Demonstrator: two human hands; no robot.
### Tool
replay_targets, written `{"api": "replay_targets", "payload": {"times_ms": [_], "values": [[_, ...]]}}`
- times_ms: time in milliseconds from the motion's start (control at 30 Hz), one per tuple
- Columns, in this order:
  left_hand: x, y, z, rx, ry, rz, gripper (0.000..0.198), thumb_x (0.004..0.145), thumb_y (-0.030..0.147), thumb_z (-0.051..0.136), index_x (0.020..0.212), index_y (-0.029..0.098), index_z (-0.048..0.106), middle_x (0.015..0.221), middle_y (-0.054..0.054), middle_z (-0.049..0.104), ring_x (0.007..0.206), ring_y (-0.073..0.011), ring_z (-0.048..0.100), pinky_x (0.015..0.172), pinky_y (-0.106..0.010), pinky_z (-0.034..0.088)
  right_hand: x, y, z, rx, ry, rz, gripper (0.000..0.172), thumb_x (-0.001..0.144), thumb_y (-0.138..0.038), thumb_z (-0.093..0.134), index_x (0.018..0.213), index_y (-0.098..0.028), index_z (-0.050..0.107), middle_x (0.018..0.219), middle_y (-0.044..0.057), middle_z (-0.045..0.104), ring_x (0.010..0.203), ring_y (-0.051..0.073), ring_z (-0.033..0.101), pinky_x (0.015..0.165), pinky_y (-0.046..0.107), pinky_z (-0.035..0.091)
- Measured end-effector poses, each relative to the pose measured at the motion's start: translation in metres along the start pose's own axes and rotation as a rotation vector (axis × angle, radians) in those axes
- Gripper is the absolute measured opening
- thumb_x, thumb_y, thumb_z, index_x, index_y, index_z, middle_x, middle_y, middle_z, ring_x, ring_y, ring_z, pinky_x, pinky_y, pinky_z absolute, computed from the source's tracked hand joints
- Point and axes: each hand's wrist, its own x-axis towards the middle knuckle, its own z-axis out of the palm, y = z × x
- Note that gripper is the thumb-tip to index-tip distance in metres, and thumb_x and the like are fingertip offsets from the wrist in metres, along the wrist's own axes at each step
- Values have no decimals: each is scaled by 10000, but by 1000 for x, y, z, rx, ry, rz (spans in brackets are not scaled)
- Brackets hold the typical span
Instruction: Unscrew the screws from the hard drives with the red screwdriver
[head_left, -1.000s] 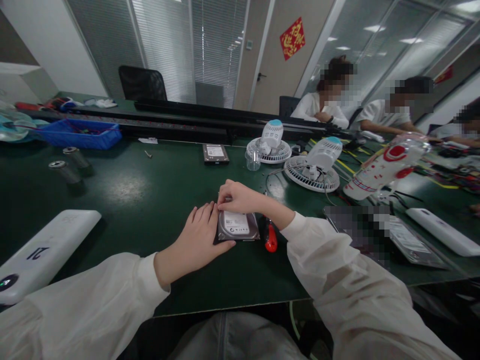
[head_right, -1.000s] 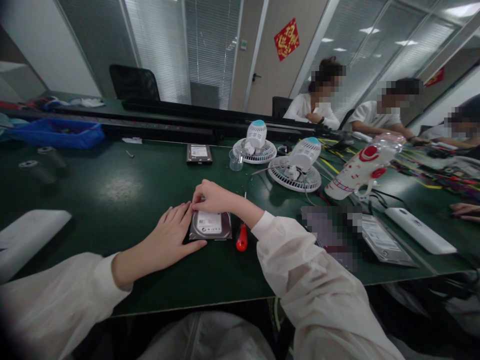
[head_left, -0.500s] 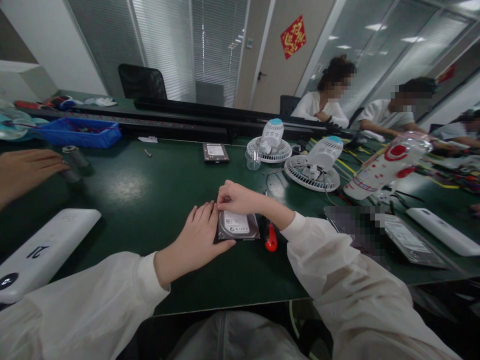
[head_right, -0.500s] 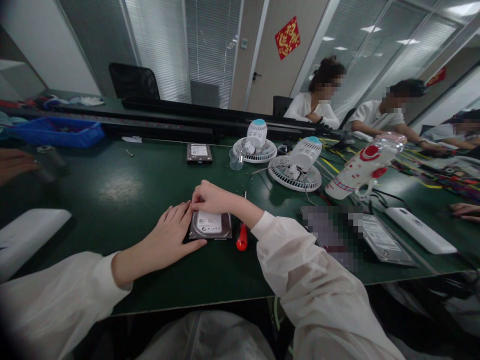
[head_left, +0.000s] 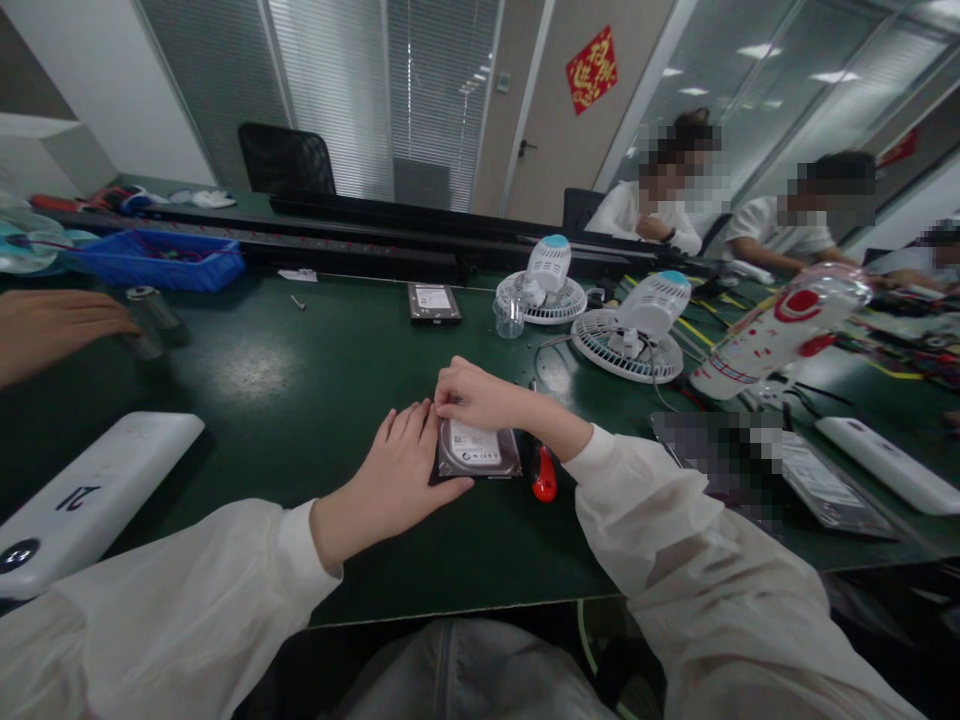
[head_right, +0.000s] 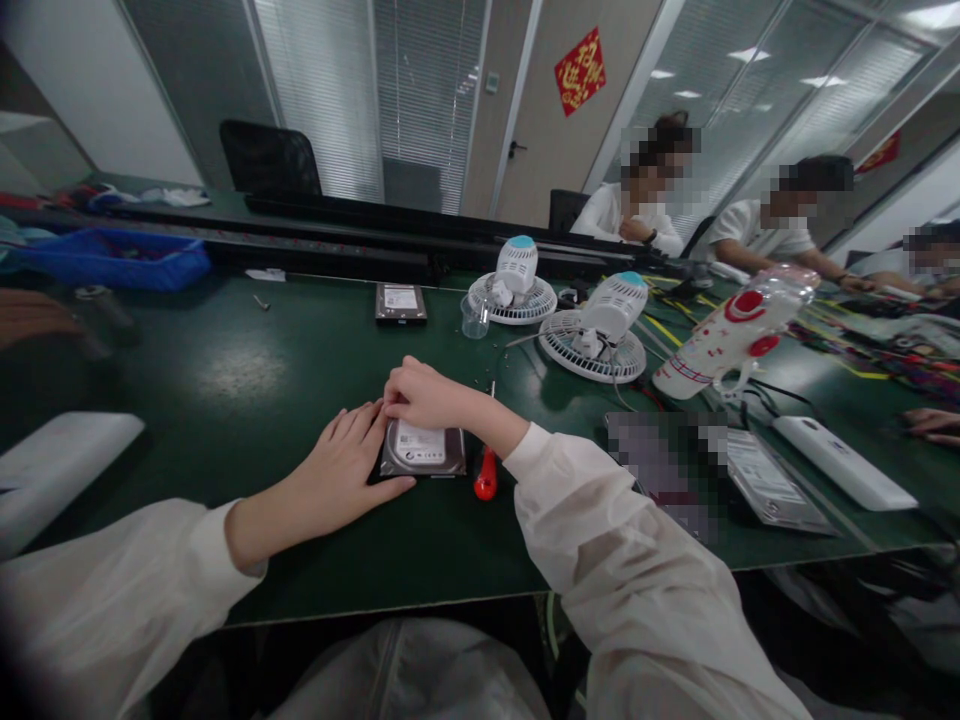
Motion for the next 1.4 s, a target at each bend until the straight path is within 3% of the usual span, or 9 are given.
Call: {"api": "replay_targets", "payload": {"times_ms": [700,1400], "values": [[0,-2,1,-36,3,-2,922,907,707,508,1539,56,350,1564,-280,455,1476,-425,406,1212,-632,288,-3,-4,-1,72,20,66,112,914,-139,617,873,-105,715,929,95,672,972,194,490,813,309,383],[0,-3,3,-38,9,1,921,909,714,501,1549,72,341,1570,-272,451,1479,-425,403,1213,-628,287,-1,0,1,74,39,62,124,910,-137,613,842,-111,713,890,79,668,966,189,492,828,309,377]]}}
